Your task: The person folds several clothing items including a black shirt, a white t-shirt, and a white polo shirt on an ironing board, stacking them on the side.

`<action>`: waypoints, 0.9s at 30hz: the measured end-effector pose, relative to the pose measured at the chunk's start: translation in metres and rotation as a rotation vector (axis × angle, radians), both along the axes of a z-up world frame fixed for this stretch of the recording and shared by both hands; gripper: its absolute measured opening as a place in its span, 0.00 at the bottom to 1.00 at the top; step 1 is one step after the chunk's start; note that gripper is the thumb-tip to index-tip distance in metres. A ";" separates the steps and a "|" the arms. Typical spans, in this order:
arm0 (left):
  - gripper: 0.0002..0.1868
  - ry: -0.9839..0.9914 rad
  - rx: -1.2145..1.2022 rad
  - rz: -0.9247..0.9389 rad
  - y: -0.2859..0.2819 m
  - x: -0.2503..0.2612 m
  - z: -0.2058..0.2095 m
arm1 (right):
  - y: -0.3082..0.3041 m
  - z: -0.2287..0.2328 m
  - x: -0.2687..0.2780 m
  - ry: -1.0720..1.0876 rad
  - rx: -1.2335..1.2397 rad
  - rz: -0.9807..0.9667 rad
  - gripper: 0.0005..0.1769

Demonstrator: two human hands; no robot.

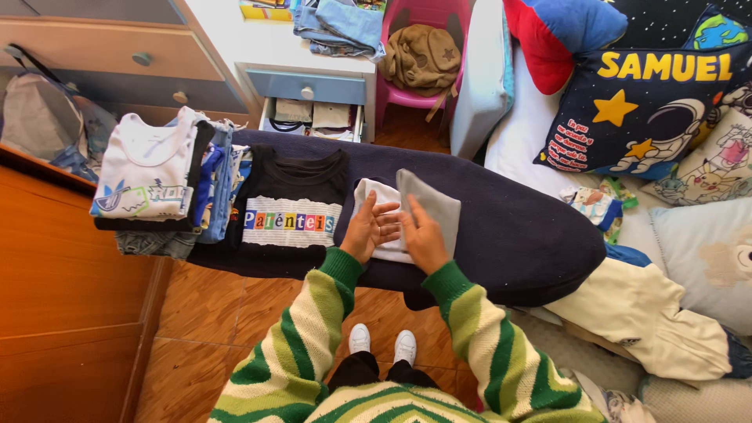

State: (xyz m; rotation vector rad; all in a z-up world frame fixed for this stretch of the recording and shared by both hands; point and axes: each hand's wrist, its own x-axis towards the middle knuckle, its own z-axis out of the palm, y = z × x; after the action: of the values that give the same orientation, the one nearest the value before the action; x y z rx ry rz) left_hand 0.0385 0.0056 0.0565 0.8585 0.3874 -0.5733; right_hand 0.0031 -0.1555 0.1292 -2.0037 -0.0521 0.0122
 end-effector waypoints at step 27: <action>0.31 -1.101 1.815 0.277 -0.028 -0.035 -0.046 | -0.047 -0.101 0.007 0.027 -0.815 0.024 0.49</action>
State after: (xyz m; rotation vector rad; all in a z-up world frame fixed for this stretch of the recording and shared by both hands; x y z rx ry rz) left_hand 0.0033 -0.0224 0.0103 2.5766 -0.1305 0.7942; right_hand 0.0096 -0.2024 0.0278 -2.8164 -0.0592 0.0881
